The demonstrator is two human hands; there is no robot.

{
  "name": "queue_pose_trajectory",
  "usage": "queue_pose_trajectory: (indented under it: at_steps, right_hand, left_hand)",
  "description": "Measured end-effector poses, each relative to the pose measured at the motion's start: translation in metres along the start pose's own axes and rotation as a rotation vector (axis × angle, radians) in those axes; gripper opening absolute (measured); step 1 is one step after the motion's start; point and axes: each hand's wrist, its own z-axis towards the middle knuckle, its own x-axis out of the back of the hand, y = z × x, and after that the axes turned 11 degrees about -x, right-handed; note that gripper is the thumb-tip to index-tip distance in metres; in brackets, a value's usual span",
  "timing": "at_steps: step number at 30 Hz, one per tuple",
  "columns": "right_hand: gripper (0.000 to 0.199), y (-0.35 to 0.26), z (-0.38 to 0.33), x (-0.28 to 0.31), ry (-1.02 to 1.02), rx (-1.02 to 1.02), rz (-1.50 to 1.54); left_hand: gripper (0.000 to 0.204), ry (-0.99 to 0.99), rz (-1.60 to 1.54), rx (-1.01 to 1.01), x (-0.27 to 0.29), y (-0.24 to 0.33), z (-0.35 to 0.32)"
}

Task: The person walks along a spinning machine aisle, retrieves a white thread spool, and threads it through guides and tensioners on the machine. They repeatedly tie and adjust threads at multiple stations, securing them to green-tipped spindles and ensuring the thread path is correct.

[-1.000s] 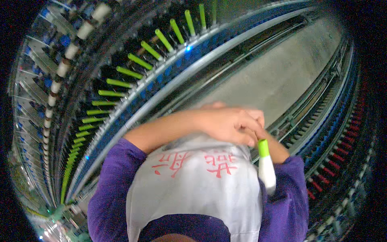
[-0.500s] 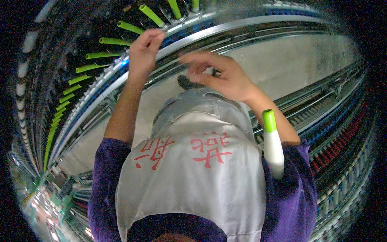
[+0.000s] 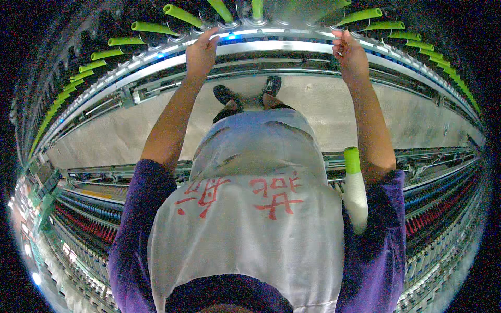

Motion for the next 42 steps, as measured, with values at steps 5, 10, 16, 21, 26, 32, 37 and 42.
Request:
queue_pose_trajectory:
  at_steps: [5, 10, 16, 21, 26, 32, 37, 42]
  right_hand:
    - [0.033, 0.03, 0.021, 0.012, 0.086, -0.059, -0.049]
    - [0.03, 0.045, 0.035, 0.018, 0.225, -0.12, -0.033]
    - [0.03, 0.019, 0.002, -0.01, 0.16, 0.057, -0.054]
    - [0.033, 0.002, -0.053, -0.075, -0.107, 0.316, -0.38]
    - [0.028, 0.013, -0.044, -0.162, -0.4, 0.584, -0.932]
    - [0.018, -0.018, -0.077, -0.152, -0.336, 0.756, -0.988]
    - [0.025, -0.044, -0.145, -0.104, -0.167, 0.573, -0.863]
    - [0.024, -0.042, -0.165, -0.121, -0.112, 0.522, -0.709]
  left_hand:
    - [0.017, 0.071, 0.149, -0.013, -0.034, -0.006, 0.012]
    - [0.012, 0.181, 0.225, -0.025, -0.048, -0.007, 0.022]
    - [0.009, 0.02, 0.069, 0.034, -0.008, -0.001, 0.004]
    - [0.013, -0.038, -0.832, 0.542, 0.059, 0.043, 0.011]
    - [0.016, 0.467, -0.925, 0.24, 0.057, 0.088, 0.066]
    - [0.017, -0.084, -0.107, -0.015, 0.037, 0.028, 0.015]
    - [0.025, -0.061, -0.158, 0.25, 0.018, -0.001, -0.064]
    - [0.048, -0.062, -0.304, 0.27, -0.032, 0.01, -0.032]
